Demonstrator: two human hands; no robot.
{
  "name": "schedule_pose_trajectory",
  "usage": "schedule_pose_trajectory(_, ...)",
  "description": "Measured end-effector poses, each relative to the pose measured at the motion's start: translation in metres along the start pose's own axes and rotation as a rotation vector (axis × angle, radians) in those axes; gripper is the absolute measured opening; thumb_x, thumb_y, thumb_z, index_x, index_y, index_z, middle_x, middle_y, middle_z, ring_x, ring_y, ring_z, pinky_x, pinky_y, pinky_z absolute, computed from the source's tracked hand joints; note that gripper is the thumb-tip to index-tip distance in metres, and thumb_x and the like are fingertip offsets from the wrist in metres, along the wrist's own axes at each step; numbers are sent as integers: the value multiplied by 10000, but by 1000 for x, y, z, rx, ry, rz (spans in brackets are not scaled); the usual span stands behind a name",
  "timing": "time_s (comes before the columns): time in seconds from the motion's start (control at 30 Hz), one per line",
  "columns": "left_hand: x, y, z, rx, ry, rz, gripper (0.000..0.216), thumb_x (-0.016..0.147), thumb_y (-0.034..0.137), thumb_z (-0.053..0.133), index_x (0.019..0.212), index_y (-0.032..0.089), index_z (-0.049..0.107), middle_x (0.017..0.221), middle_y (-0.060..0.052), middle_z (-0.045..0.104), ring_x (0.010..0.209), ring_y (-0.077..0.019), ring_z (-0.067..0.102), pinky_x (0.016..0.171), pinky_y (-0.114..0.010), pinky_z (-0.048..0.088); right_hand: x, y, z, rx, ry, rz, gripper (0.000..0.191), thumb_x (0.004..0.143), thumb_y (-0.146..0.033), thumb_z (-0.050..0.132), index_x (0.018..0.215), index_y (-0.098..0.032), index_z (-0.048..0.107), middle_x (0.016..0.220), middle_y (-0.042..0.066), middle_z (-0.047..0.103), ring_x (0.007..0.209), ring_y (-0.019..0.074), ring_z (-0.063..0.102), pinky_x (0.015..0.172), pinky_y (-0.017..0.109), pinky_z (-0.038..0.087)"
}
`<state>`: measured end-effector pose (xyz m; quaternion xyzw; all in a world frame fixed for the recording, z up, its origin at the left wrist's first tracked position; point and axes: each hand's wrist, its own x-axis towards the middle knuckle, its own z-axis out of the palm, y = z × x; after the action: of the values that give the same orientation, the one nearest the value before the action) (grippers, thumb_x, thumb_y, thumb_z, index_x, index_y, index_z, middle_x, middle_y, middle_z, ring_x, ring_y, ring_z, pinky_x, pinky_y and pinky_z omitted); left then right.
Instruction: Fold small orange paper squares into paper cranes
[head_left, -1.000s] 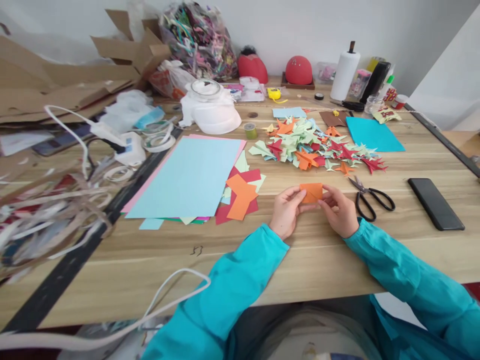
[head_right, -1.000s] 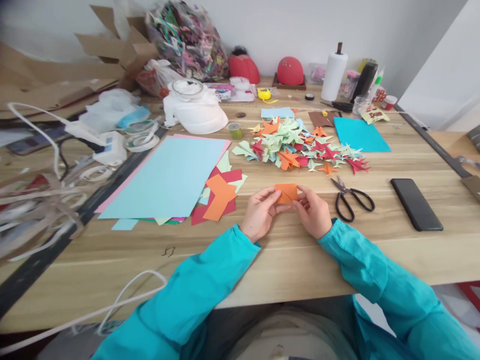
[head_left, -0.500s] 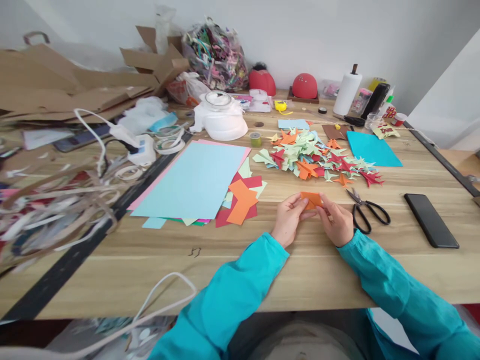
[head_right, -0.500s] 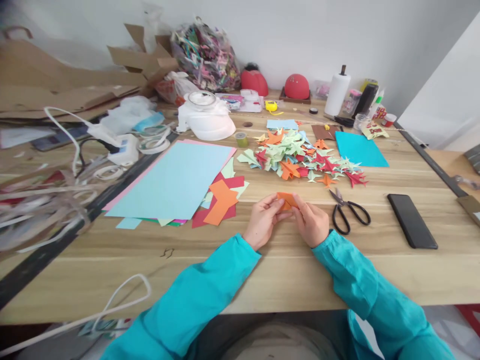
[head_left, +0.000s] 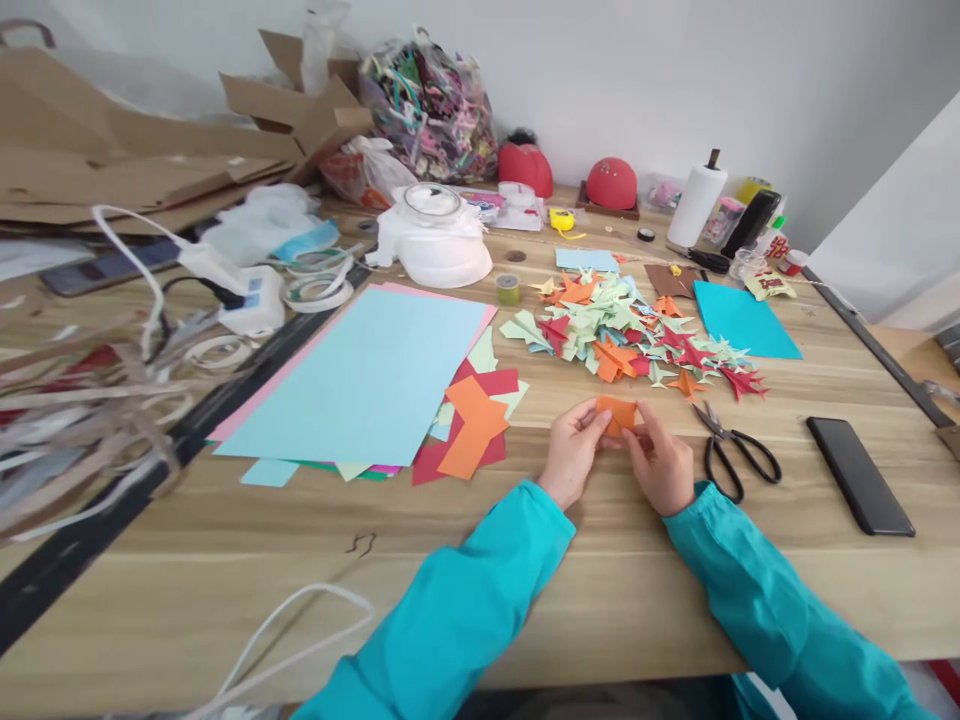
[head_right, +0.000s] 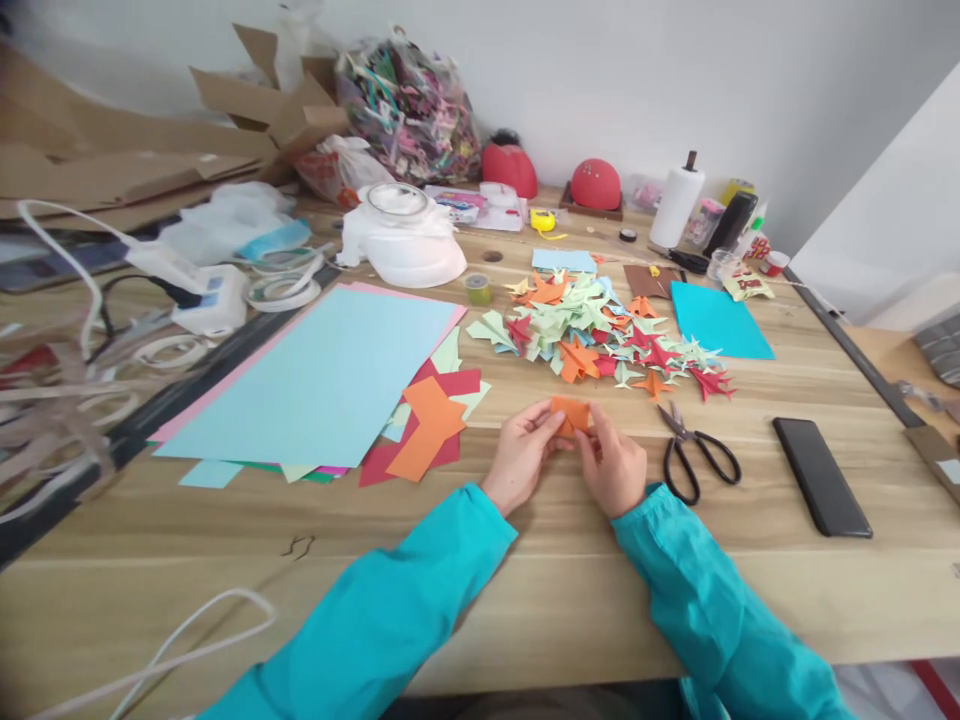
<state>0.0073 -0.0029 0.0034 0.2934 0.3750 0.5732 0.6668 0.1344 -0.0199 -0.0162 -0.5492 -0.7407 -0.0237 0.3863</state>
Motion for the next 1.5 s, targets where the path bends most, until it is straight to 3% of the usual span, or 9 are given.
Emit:
schedule_pose_trajectory(0.23,-1,0,-1,59,-1,-25,343,692,310,675,986,135,648,940,-80,690,722,-176,657,516,-237,537,1,5,-5,-22,46,-82,422,838,-216,547,1256,-194,494,832,44,698,605,121,633,595,214,505)
schedule_pose_trajectory(0.4,-2,-1,-1,72,-39,-40,341,705,326,669,998,152,644,956,-70,690,691,-177,664,510,-251,549,4,2,-10,68,93,-133,398,808,-154,563,1197,-229,541,1004,96,640,877,195,632,750,313,532)
schedule_pose_trajectory(0.5,-3,0,0,80,-35,-38,344,698,322,678,994,149,650,968,-70,688,699,-179,665,523,-257,559,6,-4,-14,162,124,-144,322,801,-118,554,1099,-235,589,1073,108,583,950,205,604,768,345,537)
schedule_pose_trajectory(0.63,-5,1,1,103,-26,-26,350,682,311,692,982,133,663,972,-84,691,743,-198,664,529,-263,563,9,-5,-16,194,157,-120,283,791,-119,577,1055,-220,593,1019,104,584,941,204,599,772,358,537)
schedule_pose_trajectory(0.97,-5,2,1,82,-9,-27,348,661,317,707,962,145,674,990,-88,690,756,-206,662,513,-270,559,7,8,-16,-111,201,-243,368,768,-188,632,1131,-235,588,1029,101,617,914,221,593,784,368,478)
schedule_pose_trajectory(1.2,-7,5,2,103,-34,-33,367,660,344,709,966,145,682,918,-79,694,724,-187,646,496,-247,544,8,1,-18,78,126,-280,255,786,-127,587,990,-270,646,940,56,658,885,195,599,762,354,466)
schedule_pose_trajectory(1.5,-6,3,0,140,-13,9,340,657,353,696,902,118,698,759,-55,661,596,-135,582,436,-219,502,8,5,-18,111,83,-323,195,772,-100,570,850,-256,659,922,35,682,871,192,604,765,372,460)
